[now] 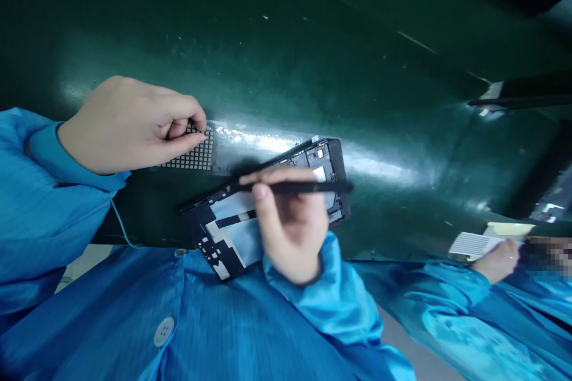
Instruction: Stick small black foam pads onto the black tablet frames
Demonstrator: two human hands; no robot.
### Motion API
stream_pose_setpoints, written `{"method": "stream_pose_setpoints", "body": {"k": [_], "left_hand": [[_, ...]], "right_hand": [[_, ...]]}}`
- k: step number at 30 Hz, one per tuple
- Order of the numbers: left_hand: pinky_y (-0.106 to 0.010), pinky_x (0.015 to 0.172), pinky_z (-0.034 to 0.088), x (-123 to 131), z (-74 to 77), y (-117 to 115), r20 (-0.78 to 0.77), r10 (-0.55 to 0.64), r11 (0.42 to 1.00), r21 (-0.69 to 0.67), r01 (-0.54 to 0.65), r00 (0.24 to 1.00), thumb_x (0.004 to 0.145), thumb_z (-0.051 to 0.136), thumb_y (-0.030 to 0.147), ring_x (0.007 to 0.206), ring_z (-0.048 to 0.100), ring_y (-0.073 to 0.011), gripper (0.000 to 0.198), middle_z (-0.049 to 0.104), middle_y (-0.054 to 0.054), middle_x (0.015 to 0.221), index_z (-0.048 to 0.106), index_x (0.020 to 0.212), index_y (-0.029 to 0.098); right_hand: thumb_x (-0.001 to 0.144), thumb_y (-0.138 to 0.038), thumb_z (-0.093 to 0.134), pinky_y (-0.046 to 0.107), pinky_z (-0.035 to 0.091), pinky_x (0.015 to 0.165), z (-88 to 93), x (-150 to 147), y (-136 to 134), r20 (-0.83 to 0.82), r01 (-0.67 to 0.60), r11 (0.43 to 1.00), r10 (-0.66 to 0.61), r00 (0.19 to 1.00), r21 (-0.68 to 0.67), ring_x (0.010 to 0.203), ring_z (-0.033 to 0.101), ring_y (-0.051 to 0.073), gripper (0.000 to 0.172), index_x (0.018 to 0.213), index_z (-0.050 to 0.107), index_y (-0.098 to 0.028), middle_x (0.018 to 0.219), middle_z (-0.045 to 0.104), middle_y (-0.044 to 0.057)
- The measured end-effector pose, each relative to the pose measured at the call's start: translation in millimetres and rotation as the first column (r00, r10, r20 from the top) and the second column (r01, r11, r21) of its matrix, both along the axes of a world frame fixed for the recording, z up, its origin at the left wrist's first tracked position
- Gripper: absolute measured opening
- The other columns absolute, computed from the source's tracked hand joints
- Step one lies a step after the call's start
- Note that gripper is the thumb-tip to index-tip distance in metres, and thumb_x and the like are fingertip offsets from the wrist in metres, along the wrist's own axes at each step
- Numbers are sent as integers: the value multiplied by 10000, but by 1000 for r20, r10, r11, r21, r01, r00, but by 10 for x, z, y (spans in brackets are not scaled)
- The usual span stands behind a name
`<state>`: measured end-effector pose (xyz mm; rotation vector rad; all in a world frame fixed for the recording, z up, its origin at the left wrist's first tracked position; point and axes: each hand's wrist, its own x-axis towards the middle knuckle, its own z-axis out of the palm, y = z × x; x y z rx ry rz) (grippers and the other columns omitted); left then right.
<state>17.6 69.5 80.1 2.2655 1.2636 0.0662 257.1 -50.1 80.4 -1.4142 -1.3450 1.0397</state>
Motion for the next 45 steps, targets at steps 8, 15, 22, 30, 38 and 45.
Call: {"method": "stream_pose_setpoints", "body": {"k": [8, 15, 22, 30, 38, 45], "left_hand": [[-400, 653, 343, -36, 29, -5, 1, -32, 999, 21, 32, 999, 1010, 496, 388, 701, 587, -209, 276, 716, -2, 785, 754, 1059, 305], [-407, 660, 335, -43, -14, -4, 27, -24, 1000, 21, 23, 999, 1015, 492, 428, 686, 596, -215, 276, 715, -14, 767, 735, 1002, 298], [-406, 644, 343, -45, -29, 1, 36, -41, 998, 52, 39, 998, 1034, 539, 378, 716, 647, -214, 231, 739, -5, 780, 752, 1020, 290], [-385, 662, 357, -41, -22, 13, -14, -54, 998, 41, 54, 998, 1029, 599, 345, 756, 665, -192, 208, 756, 18, 821, 793, 1094, 306], [-349, 738, 444, -39, -37, 17, 61, -21, 1000, 2, 21, 998, 977, 650, 317, 810, 732, -220, 197, 736, 4, 779, 828, 1057, 289], [-356, 772, 449, -17, -12, 18, 35, -9, 999, -31, 10, 999, 992, 640, 320, 828, 719, -226, 217, 738, 0, 808, 829, 1097, 295]], "right_hand": [[1009, 10, 686, 424, 696, 959, -215, -136, -384, 32, -113, 968, 108, 994, 225, 1025, 844, 211, 350, 1266, 679, -227, 1074, 834, 59], [975, 36, 708, 442, 717, 952, -174, -121, -333, 85, -134, 966, 117, 989, 221, 1038, 861, 229, 403, 1274, 677, -232, 1104, 861, 81], [985, 23, 721, 448, 726, 940, -108, -115, -375, 157, -188, 965, 160, 975, 183, 1053, 853, 236, 379, 1258, 675, -236, 1123, 857, 98], [1086, -267, 812, 440, 728, 1043, 55, 95, 552, 196, -308, 949, 289, 937, 73, 1128, 874, 250, 104, 1185, 782, -278, 1168, 883, 49], [1036, -566, 860, 431, 732, 1044, -206, 70, 1017, 22, -408, 913, 408, 913, 2, 1115, 860, 251, 328, 1160, 767, -277, 1156, 873, 57], [1023, -554, 873, 402, 723, 1035, -123, 52, 1066, 111, -436, 899, 436, 893, -29, 1094, 856, 264, 295, 1076, 797, -274, 1133, 864, 61]]}}
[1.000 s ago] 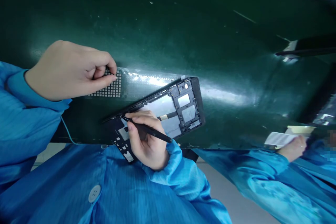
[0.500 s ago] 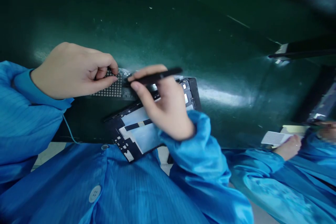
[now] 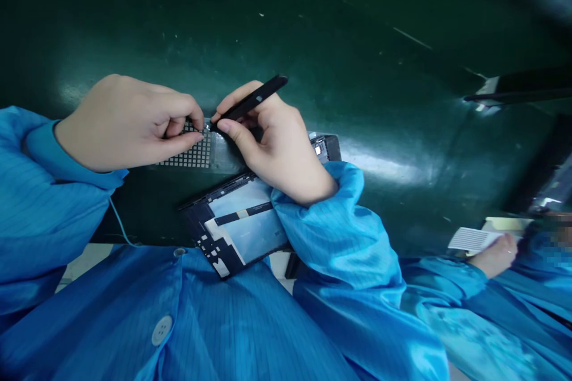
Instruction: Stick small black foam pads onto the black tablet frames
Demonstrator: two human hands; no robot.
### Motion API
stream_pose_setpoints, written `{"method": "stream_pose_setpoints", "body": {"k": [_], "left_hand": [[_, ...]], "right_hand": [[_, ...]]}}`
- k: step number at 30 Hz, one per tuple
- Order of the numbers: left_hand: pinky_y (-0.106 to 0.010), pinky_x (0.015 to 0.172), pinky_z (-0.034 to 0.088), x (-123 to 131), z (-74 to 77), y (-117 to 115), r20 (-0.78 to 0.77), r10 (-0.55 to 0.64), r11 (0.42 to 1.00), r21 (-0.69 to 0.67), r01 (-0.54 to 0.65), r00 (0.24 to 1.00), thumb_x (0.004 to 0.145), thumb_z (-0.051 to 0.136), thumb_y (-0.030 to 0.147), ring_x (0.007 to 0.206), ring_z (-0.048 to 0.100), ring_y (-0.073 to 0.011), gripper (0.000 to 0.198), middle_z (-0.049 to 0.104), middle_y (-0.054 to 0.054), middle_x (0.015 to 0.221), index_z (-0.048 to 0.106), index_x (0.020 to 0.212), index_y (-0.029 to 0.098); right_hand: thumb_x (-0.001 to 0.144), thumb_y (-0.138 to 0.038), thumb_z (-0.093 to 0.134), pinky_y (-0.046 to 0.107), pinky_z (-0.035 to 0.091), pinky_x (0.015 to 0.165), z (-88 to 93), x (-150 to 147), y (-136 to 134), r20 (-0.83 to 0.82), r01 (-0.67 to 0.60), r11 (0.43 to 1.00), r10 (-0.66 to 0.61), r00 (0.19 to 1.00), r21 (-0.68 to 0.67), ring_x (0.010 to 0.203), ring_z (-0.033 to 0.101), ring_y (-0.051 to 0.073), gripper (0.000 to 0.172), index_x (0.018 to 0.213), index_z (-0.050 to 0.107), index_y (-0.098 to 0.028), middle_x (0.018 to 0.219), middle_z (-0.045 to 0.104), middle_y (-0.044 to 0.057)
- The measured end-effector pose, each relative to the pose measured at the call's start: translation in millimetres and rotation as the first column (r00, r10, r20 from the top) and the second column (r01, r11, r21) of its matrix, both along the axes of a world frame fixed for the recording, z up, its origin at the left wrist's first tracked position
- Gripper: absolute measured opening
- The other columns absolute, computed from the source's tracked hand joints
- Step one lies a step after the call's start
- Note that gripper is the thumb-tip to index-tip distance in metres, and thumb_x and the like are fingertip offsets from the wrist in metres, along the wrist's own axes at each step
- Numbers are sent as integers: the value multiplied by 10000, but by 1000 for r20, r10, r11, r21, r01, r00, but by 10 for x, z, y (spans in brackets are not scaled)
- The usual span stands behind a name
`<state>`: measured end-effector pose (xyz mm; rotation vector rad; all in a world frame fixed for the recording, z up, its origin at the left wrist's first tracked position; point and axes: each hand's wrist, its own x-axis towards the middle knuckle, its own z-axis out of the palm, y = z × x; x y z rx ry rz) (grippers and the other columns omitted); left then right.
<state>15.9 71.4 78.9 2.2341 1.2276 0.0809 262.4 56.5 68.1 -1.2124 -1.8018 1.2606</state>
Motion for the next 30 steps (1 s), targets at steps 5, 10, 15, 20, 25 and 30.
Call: {"method": "stream_pose_setpoints", "body": {"k": [5, 10, 15, 20, 25, 30], "left_hand": [[-385, 694, 350, -9, 22, -2, -56, -22, 999, 25, 24, 998, 1018, 617, 354, 746, 632, -212, 195, 716, 5, 799, 793, 1088, 304], [-397, 662, 344, -33, 13, -2, -19, -39, 999, 36, 39, 999, 1022, 584, 374, 716, 622, -206, 181, 730, 2, 808, 747, 1034, 296], [-417, 657, 363, -41, 2, -5, -5, -37, 998, 42, 37, 999, 1029, 539, 414, 722, 634, -218, 224, 750, -7, 826, 733, 1031, 303], [-411, 645, 376, -48, -14, 0, 11, -46, 998, 54, 45, 999, 1025, 541, 432, 722, 637, -208, 220, 751, 5, 819, 725, 1017, 311], [-421, 637, 389, -57, -5, -7, -15, -38, 997, 67, 39, 999, 1029, 536, 418, 732, 641, -206, 235, 767, 2, 842, 743, 1033, 309], [-402, 642, 397, -59, -6, 14, 33, -111, 992, 65, 109, 993, 1054, 516, 403, 727, 648, -190, 310, 775, -6, 850, 804, 1101, 297]], "right_hand": [[1038, -610, 840, 408, 742, 909, 0, 76, -143, -68, 103, 994, -105, 992, -28, 951, 849, 230, 348, 1110, 748, -282, 1049, 849, 26], [1120, -345, 755, 431, 734, 840, 35, 50, -960, -120, 422, 904, -412, 903, 65, 900, 840, 225, 68, 1157, 724, -297, 1000, 817, 25], [1091, -151, 689, 436, 725, 870, -56, -113, -1348, -154, 409, 892, -384, 910, 191, 940, 855, 232, 165, 1198, 677, -277, 1005, 839, 44], [1052, -67, 686, 424, 724, 900, -102, -121, -1292, -143, 378, 903, -354, 924, 207, 993, 858, 227, 256, 1223, 678, -258, 1048, 848, 63], [1003, -50, 731, 457, 741, 867, 112, -84, -1316, 65, 258, 923, -287, 956, 287, 994, 860, 254, 324, 1236, 675, -267, 1094, 860, 80], [1086, -214, 777, 453, 748, 948, 277, 7, -753, 131, 145, 964, -177, 976, 224, 1084, 875, 257, 150, 1218, 737, -273, 1165, 881, 72]]}}
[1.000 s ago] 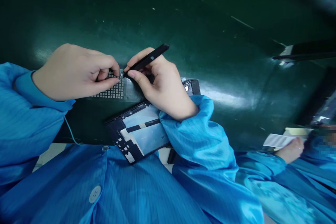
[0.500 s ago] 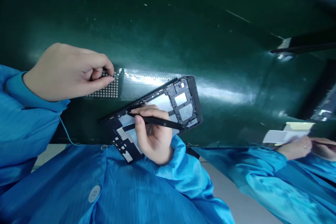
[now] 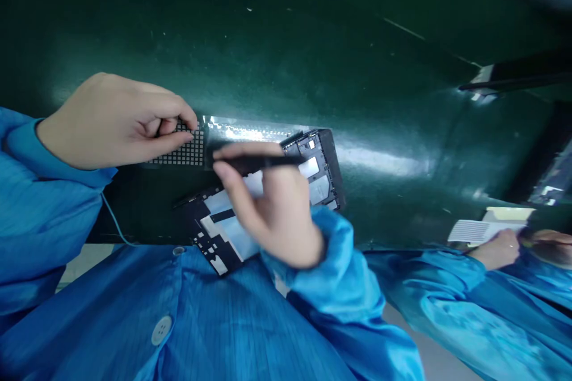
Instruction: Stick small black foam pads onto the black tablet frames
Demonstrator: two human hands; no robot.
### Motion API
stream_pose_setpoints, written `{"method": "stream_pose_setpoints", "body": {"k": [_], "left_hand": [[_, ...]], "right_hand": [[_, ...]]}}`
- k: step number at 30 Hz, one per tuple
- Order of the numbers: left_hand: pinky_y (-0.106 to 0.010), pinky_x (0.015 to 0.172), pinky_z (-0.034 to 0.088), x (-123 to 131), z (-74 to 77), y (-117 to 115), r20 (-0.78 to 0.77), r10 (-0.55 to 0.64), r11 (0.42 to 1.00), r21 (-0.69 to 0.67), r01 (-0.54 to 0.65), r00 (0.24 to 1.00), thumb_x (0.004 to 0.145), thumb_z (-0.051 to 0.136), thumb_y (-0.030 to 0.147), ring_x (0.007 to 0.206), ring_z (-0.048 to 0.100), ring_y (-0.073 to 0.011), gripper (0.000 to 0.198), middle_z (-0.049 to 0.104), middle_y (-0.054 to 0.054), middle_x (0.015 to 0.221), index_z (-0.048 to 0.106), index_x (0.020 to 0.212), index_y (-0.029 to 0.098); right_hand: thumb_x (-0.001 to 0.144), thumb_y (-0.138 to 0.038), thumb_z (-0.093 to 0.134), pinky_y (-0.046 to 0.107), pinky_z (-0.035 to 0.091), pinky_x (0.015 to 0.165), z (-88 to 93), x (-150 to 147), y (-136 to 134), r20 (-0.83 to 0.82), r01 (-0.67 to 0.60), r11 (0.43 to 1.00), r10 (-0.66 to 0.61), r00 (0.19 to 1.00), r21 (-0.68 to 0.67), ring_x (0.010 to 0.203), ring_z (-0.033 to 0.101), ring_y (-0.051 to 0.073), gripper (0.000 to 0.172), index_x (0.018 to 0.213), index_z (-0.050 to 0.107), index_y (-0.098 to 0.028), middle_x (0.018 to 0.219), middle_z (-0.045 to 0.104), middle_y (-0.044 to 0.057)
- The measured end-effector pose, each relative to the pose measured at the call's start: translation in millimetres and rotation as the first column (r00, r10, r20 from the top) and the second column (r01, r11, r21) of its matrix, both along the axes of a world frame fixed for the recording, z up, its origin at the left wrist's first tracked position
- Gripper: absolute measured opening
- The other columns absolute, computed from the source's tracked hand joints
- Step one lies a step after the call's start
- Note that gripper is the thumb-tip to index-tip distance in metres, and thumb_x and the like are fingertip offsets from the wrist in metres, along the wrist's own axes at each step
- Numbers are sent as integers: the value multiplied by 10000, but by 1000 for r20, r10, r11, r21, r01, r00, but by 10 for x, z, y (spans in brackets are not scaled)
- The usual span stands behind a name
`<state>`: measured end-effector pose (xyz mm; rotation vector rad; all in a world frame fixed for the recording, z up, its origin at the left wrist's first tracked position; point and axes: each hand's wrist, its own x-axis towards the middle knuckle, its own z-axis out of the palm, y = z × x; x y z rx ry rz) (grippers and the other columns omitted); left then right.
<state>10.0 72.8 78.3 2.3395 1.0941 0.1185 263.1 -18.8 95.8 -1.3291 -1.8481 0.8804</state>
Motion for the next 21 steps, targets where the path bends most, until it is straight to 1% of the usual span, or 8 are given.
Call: {"method": "stream_pose_setpoints", "body": {"k": [2, 4, 5, 7, 12, 17, 19, 21], "left_hand": [[-384, 651, 392, -5, -10, 14, 16, -18, 1000, -2, 18, 1000, 1050, 519, 402, 731, 651, -185, 333, 776, -12, 854, 829, 1110, 296], [-365, 655, 391, -11, -22, 21, 22, -17, 1000, -2, 17, 1000, 1035, 526, 401, 744, 666, -187, 343, 778, -17, 847, 846, 1109, 303], [-355, 655, 393, -14, -27, 22, 26, -17, 1000, -4, 17, 1000, 1027, 531, 403, 749, 676, -189, 345, 780, -19, 841, 852, 1109, 306], [-342, 653, 401, -16, -33, 20, 32, -21, 1000, -8, 21, 999, 1027, 528, 400, 754, 693, -193, 357, 787, -24, 836, 859, 1118, 304], [-363, 644, 380, -2, -14, 17, -2, -11, 1000, -19, 11, 1000, 1033, 530, 408, 738, 677, -205, 362, 792, -28, 841, 866, 1126, 312], [-391, 650, 362, 3, 3, 20, -42, -19, 1000, -23, 18, 999, 1041, 520, 394, 766, 671, -212, 380, 787, -25, 872, 861, 1190, 322], [-393, 654, 361, 1, 14, 14, -49, -23, 1000, -5, 23, 999, 1082, 475, 417, 781, 661, -200, 420, 792, -13, 896, 859, 1229, 332], [-386, 668, 372, -1, 32, 7, -64, -22, 1000, -5, 21, 998, 1131, 415, 444, 805, 649, -186, 468, 799, 3, 926, 848, 1270, 336]], "right_hand": [[1115, -361, 778, 454, 740, 1004, -79, 43, 359, -24, -94, 995, 94, 995, -33, 1115, 866, 257, 106, 1195, 754, -297, 1185, 879, 55], [1120, -482, 760, 445, 741, 999, -191, 79, 650, -39, -207, 975, 205, 978, -81, 1108, 859, 259, 181, 1180, 763, -311, 1182, 874, 49], [1115, -524, 754, 442, 743, 984, -240, 94, 747, -42, -245, 964, 242, 969, -101, 1093, 857, 262, 218, 1171, 768, -313, 1170, 871, 49], [1095, -581, 763, 441, 747, 959, -302, 115, 835, -61, -282, 950, 276, 959, -135, 1053, 856, 263, 276, 1149, 780, -311, 1137, 866, 48], [1027, -691, 803, 446, 745, 977, -265, 91, 794, -138, -236, 951, 211, 968, -200, 1041, 852, 268, 397, 1098, 796, -300, 1113, 860, 52], [923, -705, 913, 443, 739, 973, -251, 73, 846, -174, -216, 935, 171, 970, -282, 1009, 836, 270, 444, 1032, 800, -290, 1036, 846, 45], [946, -705, 894, 454, 747, 927, -270, 136, 774, -231, -184, 940, 118, 966, -288, 961, 841, 259, 449, 1068, 782, -288, 1022, 849, 33], [1038, -660, 816, 463, 747, 871, -280, 233, 587, -270, -80, 968, 14, 963, -237, 910, 846, 248, 380, 1115, 762, -292, 1024, 849, 27]]}}
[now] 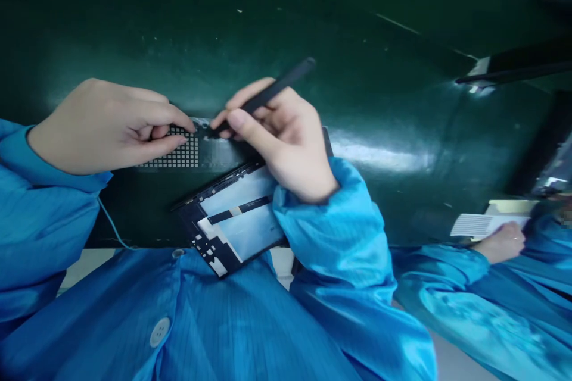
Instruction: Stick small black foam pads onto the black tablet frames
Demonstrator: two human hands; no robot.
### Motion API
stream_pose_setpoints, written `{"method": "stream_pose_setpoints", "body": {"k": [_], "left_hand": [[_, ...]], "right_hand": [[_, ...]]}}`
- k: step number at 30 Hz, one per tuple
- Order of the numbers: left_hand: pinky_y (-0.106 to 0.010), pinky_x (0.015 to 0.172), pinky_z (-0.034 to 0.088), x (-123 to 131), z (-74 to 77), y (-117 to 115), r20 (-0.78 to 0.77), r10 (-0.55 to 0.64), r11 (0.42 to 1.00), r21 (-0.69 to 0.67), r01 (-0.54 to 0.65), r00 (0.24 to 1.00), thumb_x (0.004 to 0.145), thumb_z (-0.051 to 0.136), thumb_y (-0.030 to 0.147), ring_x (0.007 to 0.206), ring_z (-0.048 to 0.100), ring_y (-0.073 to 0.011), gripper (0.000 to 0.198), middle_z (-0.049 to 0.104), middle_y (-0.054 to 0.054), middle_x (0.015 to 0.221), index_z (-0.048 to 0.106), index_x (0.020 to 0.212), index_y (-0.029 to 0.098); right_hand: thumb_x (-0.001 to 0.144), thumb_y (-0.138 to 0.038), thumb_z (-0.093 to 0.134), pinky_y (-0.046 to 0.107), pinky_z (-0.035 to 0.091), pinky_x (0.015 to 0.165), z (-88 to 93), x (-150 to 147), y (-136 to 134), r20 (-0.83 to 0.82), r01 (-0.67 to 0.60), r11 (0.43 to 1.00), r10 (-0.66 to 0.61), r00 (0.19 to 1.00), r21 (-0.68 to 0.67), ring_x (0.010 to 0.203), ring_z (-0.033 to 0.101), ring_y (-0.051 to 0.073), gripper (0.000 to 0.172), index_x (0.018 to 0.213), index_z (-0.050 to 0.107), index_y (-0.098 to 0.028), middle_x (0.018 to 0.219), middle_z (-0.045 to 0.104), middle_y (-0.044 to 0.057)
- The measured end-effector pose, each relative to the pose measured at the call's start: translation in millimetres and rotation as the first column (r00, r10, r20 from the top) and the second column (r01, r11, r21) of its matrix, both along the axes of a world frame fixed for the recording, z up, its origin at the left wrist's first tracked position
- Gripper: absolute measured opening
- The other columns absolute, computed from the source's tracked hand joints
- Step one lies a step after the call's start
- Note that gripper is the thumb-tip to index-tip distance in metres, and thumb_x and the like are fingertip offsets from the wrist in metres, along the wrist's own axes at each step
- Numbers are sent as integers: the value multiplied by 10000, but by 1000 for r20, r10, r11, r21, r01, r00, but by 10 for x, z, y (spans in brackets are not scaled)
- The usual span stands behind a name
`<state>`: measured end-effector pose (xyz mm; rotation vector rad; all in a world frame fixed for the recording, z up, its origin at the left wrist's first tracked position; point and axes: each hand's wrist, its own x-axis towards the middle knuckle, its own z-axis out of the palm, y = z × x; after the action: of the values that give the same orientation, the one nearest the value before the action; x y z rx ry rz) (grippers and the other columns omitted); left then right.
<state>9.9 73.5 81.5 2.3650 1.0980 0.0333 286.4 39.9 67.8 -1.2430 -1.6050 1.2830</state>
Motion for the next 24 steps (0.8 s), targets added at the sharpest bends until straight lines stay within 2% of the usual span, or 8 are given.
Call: {"method": "stream_pose_setpoints", "body": {"k": [2, 4, 7, 12, 15, 20, 22, 24], "left_hand": [[-378, 688, 394, 0, 18, -4, -9, 8, 1000, -18, -8, 1000, 1151, 387, 476, 832, 648, -183, 497, 809, 12, 956, 838, 1307, 334], [-379, 717, 421, -2, 26, -4, -17, 13, 999, -46, -14, 1000, 1146, 387, 516, 864, 657, -192, 519, 815, 14, 981, 833, 1341, 335], [-375, 736, 441, -12, 10, 0, -27, 34, 998, -61, -35, 999, 1138, 355, 572, 862, 660, -192, 573, 806, 21, 955, 845, 1339, 353], [-340, 676, 408, -39, -25, 0, 45, 38, 999, -12, -38, 998, 1095, 451, 515, 784, 670, -180, 481, 803, -11, 912, 860, 1254, 317], [-340, 667, 405, -40, -23, -3, 36, 33, 999, -7, -33, 999, 1087, 503, 447, 765, 665, -182, 407, 799, -10, 907, 855, 1228, 300], [-392, 679, 412, -38, -31, 6, 91, 44, 999, -26, -41, 995, 1071, 511, 471, 752, 674, -224, 412, 789, -36, 886, 858, 1215, 302], [-398, 683, 411, -43, -35, 14, 99, 43, 998, -44, -39, 994, 1063, 516, 481, 749, 669, -230, 420, 782, -42, 871, 863, 1218, 303], [-394, 682, 395, -46, -32, 17, 111, 45, 998, -47, -40, 993, 1051, 527, 489, 732, 652, -227, 422, 768, -38, 853, 866, 1222, 306]], "right_hand": [[1109, -543, 765, 440, 732, 846, -2, 97, -267, -1, 201, 974, -202, 979, 100, 894, 844, 236, 233, 1122, 759, -310, 1011, 843, 23], [1122, -412, 769, 396, 707, 840, -16, 163, -532, 7, 388, 899, -398, 918, 202, 896, 836, 219, 92, 1106, 773, -321, 983, 830, 19], [1109, -314, 785, 361, 694, 818, -87, 184, -773, -11, 483, 830, -500, 866, 280, 893, 844, 202, 24, 1124, 775, -298, 983, 824, 14], [1110, -293, 772, 410, 714, 890, -235, 148, -800, -17, 436, 837, -457, 889, 330, 930, 872, 221, 46, 1145, 744, -282, 1003, 852, 25], [1113, -308, 758, 431, 707, 877, -224, 191, -809, 46, 416, 847, -454, 890, 331, 956, 869, 239, 53, 1155, 737, -282, 1025, 863, 36], [1096, -313, 799, 473, 714, 938, 111, 294, -719, 248, 235, 930, -307, 919, 284, 1005, 860, 263, 103, 1192, 778, -285, 1103, 872, 42], [1101, -325, 800, 472, 722, 948, 257, 249, -560, 237, 145, 961, -202, 950, 237, 1033, 855, 265, 93, 1190, 790, -300, 1115, 875, 37], [1109, -378, 790, 457, 730, 956, 309, 142, -347, 197, 25, 984, -61, 979, 178, 1052, 852, 263, 106, 1183, 786, -302, 1128, 873, 36]]}}
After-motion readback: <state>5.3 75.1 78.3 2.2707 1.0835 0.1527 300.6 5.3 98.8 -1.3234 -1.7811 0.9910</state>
